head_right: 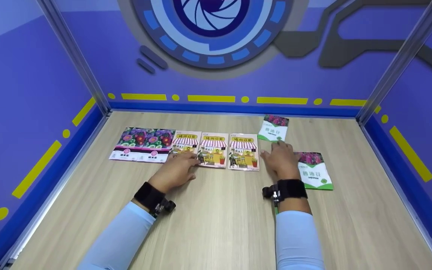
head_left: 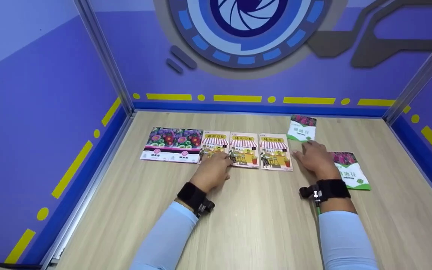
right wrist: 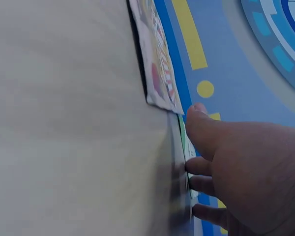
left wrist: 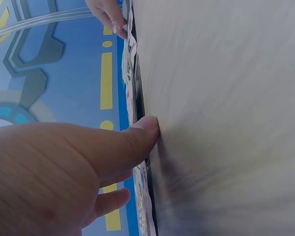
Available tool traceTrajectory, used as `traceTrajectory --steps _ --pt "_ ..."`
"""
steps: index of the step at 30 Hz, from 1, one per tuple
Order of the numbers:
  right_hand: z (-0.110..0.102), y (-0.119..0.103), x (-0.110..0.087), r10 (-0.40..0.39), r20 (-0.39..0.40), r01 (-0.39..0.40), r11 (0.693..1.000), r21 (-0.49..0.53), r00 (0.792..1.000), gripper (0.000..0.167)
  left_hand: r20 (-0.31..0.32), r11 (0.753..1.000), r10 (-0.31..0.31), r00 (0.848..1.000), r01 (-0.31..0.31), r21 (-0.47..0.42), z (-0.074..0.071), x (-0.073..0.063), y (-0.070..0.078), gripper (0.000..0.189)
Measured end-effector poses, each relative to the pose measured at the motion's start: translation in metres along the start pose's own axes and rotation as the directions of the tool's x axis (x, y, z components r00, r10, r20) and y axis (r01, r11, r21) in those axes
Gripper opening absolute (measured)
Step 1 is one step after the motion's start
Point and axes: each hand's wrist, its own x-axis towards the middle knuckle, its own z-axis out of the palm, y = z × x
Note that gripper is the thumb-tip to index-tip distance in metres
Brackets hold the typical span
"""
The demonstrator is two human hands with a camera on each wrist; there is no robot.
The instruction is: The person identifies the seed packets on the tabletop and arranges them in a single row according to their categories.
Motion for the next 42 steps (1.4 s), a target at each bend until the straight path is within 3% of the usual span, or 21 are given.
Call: traceTrajectory --steps 9,14,17,20,24,26,33,42 --pt "-0.016 0.034 -0.012 0.120 0.043 -0.120 0.993 0.002 0.992 0.089 -0.003 1.000 -0.002 1.000 0.002 0.000 0.001 0.000 0.000 0.043" --pt "-0.020 0.038 -0.012 0.114 -0.010 -0.114 0.992 0.048 0.993 0.077 -0.011 1.000 0.001 1.000 -0.001 0.004 0.001 -0.001 0.000 0.044" --pt "-0.020 0.025 -0.012 0.070 -0.040 -0.067 0.995 0.077 0.997 0.065 -0.013 1.000 0.000 1.000 0.000 0.015 0.002 -0.001 -0.001 0.045" --pt "-0.018 0.005 -0.013 -0.044 -0.016 0.045 0.992 0.122 0.999 0.057 -0.006 1.000 -0.005 1.000 0.005 0.028 0.003 -0.001 -0.001 0.047" --pt "-0.013 -0.022 -0.016 -0.228 0.050 0.216 0.960 0.178 0.972 0.050 0.004 1.000 0.004 1.000 -0.004 0.028 0.002 -0.001 0.001 0.049" --pt "-0.010 -0.032 -0.018 -0.280 0.071 0.264 0.948 0.178 0.957 0.049 0.010 1.000 0.016 1.000 -0.016 0.025 0.002 -0.001 0.002 0.051" --pt "0.001 -0.049 -0.018 -0.256 0.112 0.239 0.961 0.142 0.960 0.050 0.034 1.000 0.027 0.999 -0.027 0.015 0.002 0.000 0.006 0.061" --pt "0.004 -0.052 -0.016 -0.264 0.115 0.253 0.962 0.107 0.957 0.050 0.033 1.000 0.018 0.999 -0.018 0.007 0.004 0.001 0.005 0.052"
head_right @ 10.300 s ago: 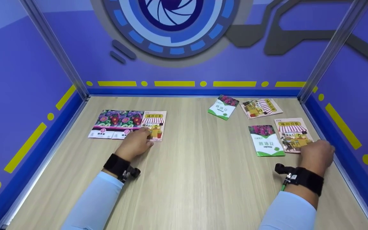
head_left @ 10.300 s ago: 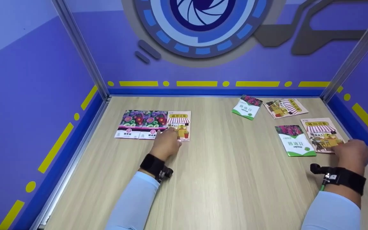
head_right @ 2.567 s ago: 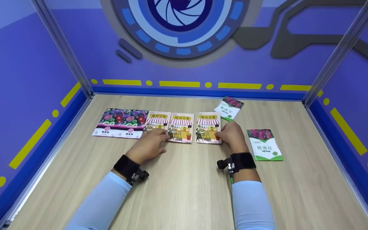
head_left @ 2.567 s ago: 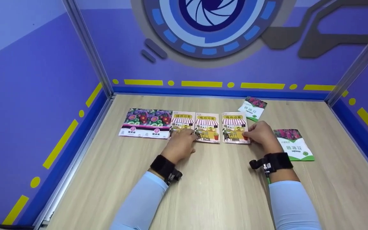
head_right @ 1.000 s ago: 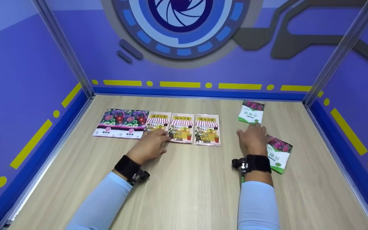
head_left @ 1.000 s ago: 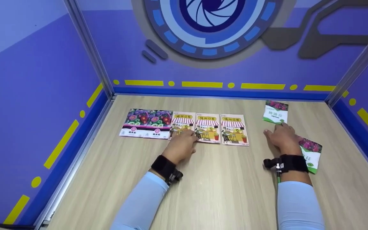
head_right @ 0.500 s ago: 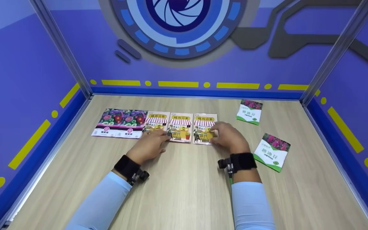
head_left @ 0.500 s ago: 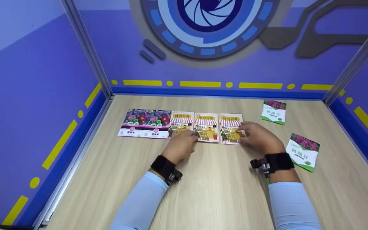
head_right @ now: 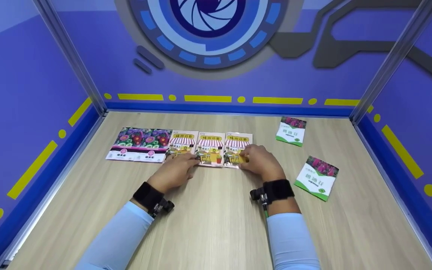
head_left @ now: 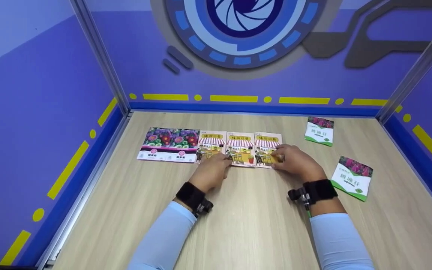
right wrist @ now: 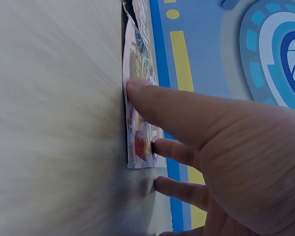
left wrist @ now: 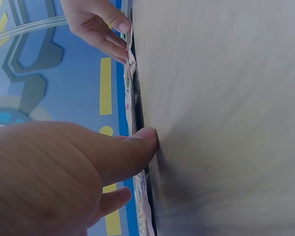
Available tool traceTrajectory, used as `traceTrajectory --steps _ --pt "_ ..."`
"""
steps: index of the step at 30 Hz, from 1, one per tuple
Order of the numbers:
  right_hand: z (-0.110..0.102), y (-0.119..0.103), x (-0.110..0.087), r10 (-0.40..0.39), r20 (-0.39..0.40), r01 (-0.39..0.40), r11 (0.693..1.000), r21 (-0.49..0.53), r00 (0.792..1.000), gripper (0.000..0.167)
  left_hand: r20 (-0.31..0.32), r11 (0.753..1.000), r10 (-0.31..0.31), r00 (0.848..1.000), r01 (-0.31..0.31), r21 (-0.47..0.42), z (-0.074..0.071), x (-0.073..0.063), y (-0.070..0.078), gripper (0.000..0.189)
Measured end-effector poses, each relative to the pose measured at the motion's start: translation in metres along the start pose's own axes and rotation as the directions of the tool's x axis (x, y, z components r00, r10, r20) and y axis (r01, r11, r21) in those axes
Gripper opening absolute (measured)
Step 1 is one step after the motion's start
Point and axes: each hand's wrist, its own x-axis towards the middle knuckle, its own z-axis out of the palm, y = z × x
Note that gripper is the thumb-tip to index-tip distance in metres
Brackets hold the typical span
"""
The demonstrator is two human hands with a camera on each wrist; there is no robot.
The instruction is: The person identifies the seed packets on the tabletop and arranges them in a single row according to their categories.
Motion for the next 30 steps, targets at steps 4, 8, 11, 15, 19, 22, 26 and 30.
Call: traceTrajectory --steps 4,8,11,15,19,22,26,30 --pt "-0.005 0.005 0.000 0.013 -0.040 -0.011 0.999 0.032 0.999 0.054 0.008 1.000 -0.008 1.000 0.008 -0.006 0.000 0.000 0.000 0.052" --pt "-0.014 0.019 -0.004 0.098 -0.130 -0.095 0.995 0.025 0.987 0.064 0.000 1.000 -0.005 1.000 0.005 -0.005 -0.001 0.000 0.000 0.052" --pt "-0.019 0.034 -0.010 0.180 -0.166 -0.184 0.983 -0.012 0.970 0.069 -0.007 1.000 0.001 1.000 -0.001 0.001 -0.001 0.000 0.001 0.052" --pt "-0.020 0.055 -0.015 0.265 -0.156 -0.272 0.962 -0.027 0.952 0.077 -0.008 1.000 0.001 1.000 -0.001 -0.002 -0.002 0.000 0.001 0.051" --pt "-0.018 0.066 -0.014 0.306 -0.118 -0.308 0.951 0.002 0.945 0.082 -0.001 1.000 -0.012 1.000 0.012 -0.003 -0.001 -0.001 0.001 0.050" --pt "-0.017 0.070 -0.013 0.318 -0.093 -0.319 0.948 0.011 0.943 0.084 0.003 1.000 -0.015 1.000 0.015 -0.003 -0.002 -0.001 0.001 0.050" --pt "-0.017 0.071 -0.010 0.330 -0.072 -0.331 0.944 0.002 0.941 0.086 0.003 1.000 -0.013 1.000 0.013 -0.013 -0.002 -0.002 0.001 0.050" --pt "-0.016 0.074 -0.008 0.332 -0.068 -0.334 0.943 -0.005 0.941 0.087 0.004 1.000 -0.017 1.000 0.017 -0.016 -0.002 -0.002 0.000 0.051"
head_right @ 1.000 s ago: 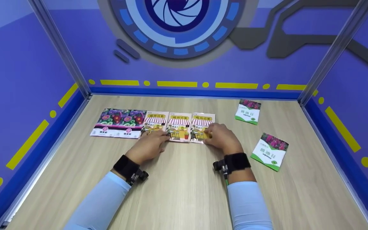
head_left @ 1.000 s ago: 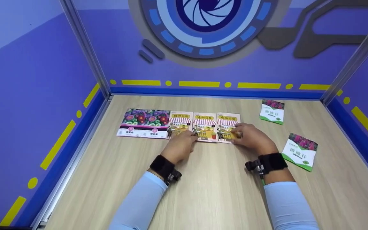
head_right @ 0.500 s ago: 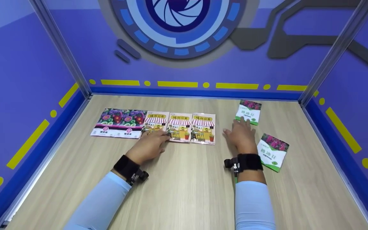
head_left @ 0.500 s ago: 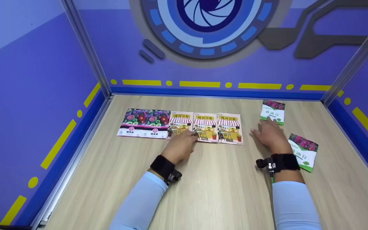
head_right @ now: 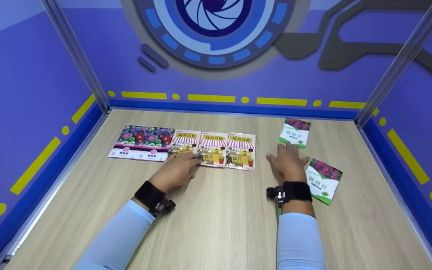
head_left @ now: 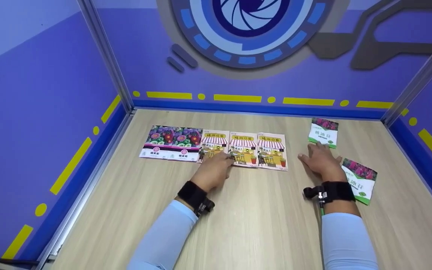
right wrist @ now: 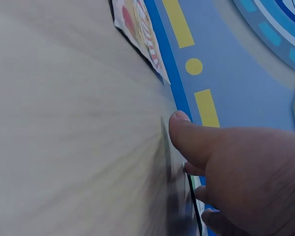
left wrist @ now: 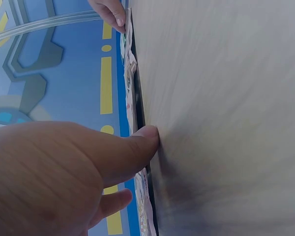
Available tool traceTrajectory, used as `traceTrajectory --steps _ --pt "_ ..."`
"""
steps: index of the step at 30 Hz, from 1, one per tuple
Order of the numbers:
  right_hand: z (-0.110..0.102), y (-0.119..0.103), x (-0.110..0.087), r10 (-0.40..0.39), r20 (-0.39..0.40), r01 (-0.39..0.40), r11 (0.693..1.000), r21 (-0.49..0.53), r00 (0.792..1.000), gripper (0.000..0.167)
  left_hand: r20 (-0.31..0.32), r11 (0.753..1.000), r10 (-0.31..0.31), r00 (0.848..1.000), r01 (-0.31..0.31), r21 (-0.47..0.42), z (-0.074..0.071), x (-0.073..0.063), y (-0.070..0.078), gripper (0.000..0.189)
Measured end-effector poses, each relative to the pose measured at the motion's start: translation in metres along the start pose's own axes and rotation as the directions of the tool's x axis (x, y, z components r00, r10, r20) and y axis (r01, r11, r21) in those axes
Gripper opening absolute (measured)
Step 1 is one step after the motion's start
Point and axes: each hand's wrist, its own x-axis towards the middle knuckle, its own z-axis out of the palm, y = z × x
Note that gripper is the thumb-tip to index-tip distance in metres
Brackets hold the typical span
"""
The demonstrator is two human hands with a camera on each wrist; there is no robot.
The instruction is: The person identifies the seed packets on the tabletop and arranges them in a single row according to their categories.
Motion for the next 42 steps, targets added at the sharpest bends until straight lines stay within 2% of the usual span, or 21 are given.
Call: traceTrajectory --steps 9,15,19,23,30,38,40,42 --pt "-0.008 -0.008 -0.011 0.013 -0.060 -0.018 0.997 -0.076 0.998 0.085 -0.006 1.000 0.001 1.000 -0.001 0.007 -0.001 -0.001 0.001 0.050" --pt "-0.010 -0.010 -0.012 0.025 -0.070 -0.030 0.997 -0.068 0.997 0.059 -0.025 1.000 0.021 0.999 -0.020 0.016 0.000 0.000 0.000 0.046" --pt "-0.012 -0.009 -0.013 -0.046 -0.125 0.042 0.999 -0.030 0.991 0.039 -0.015 1.000 0.014 1.000 -0.014 0.023 0.001 0.000 0.000 0.046" --pt "-0.013 -0.008 -0.015 -0.097 -0.145 0.095 0.995 -0.022 0.985 0.029 -0.012 0.999 0.013 1.000 -0.013 0.029 0.001 0.000 0.000 0.048" --pt "-0.014 -0.010 -0.015 -0.084 -0.125 0.080 0.996 -0.037 0.989 0.038 -0.016 1.000 0.018 1.000 -0.018 0.023 0.000 0.000 0.000 0.046" --pt "-0.015 -0.017 -0.020 -0.053 -0.023 0.052 0.998 -0.019 0.998 0.054 -0.027 1.000 0.020 0.999 -0.019 0.023 0.001 -0.001 0.001 0.048" --pt "-0.015 -0.018 -0.022 -0.054 -0.006 0.054 0.998 -0.012 0.999 0.054 -0.029 0.999 0.022 0.999 -0.022 0.025 0.001 0.000 0.001 0.047" --pt "-0.016 -0.020 -0.023 -0.089 -0.007 0.088 0.996 -0.024 0.996 0.053 -0.029 0.999 0.025 0.999 -0.024 0.022 0.001 0.000 0.001 0.046"
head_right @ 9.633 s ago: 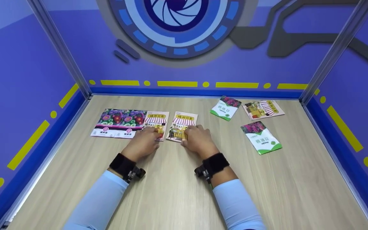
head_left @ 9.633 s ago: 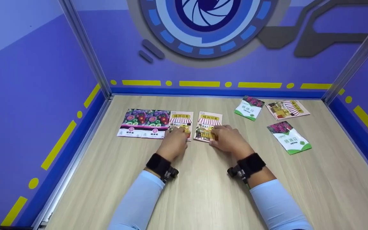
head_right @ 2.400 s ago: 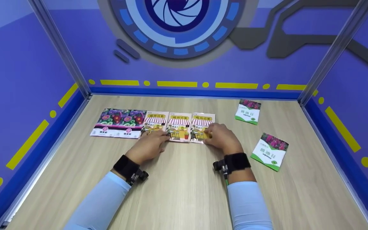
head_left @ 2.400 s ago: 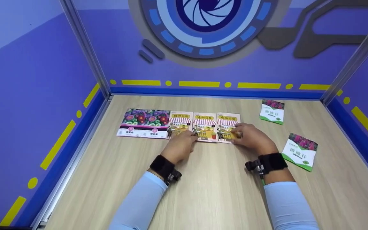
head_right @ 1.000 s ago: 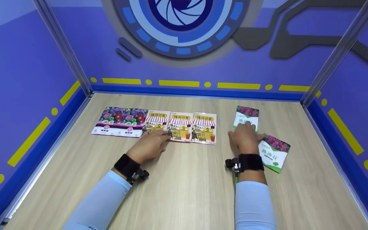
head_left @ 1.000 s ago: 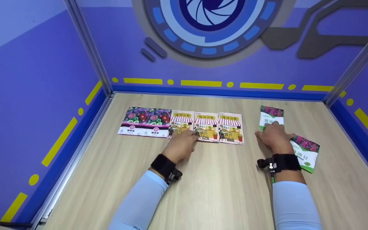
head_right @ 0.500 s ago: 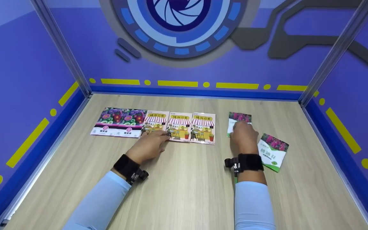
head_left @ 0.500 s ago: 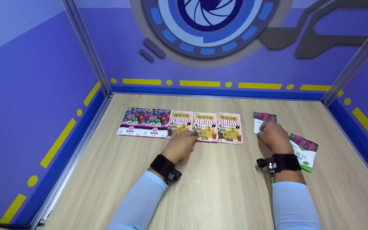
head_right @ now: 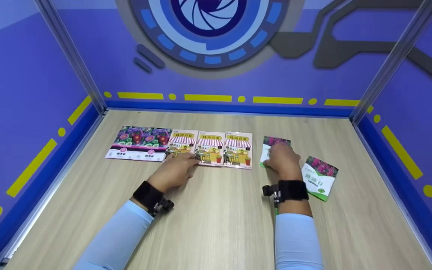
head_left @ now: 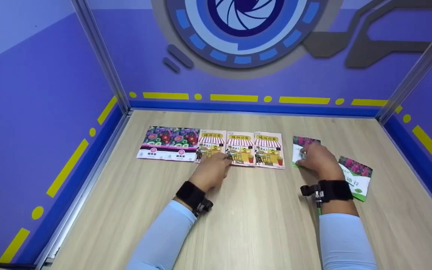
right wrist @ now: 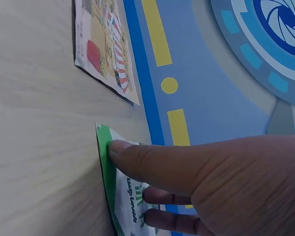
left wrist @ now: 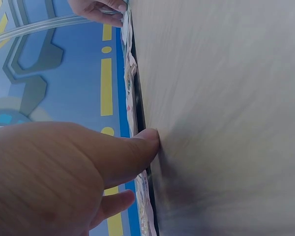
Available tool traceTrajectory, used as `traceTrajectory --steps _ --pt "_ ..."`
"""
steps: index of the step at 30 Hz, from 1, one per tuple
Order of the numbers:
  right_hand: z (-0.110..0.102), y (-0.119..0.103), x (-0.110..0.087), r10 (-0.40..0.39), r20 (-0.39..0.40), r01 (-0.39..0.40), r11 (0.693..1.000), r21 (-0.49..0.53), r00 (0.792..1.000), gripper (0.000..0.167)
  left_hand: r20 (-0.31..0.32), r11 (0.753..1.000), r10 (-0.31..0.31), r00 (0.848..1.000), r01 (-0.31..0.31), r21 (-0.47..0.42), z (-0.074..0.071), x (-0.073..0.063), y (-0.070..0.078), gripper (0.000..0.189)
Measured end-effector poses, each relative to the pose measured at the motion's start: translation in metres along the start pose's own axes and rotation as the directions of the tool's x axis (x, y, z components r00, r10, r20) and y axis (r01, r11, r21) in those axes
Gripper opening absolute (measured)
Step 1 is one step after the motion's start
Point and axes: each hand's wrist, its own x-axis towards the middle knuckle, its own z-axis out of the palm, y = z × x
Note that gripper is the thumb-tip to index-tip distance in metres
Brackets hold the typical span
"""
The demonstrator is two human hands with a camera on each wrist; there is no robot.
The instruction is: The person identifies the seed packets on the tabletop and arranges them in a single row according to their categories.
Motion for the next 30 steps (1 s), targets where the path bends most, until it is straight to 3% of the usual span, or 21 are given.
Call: traceTrajectory --steps 5,13,30 --pt "-0.0001 -0.0015 -0.0009 -0.062 -0.015 0.062 0.998 -0.024 0.998 0.052 0.017 1.000 -0.001 1.000 0.001 -0.001 0.0006 0.0006 -0.0006 0.045" --pt "0.0009 -0.0022 -0.0006 -0.086 -0.007 0.086 0.996 -0.013 0.996 0.054 0.017 1.000 0.001 1.000 -0.001 0.007 -0.0006 0.0005 -0.0002 0.045" --pt "0.0014 -0.0021 0.0001 -0.078 0.001 0.078 0.997 0.026 0.997 0.054 0.011 1.000 0.000 1.000 0.000 -0.019 -0.0006 0.0011 0.0007 0.043"
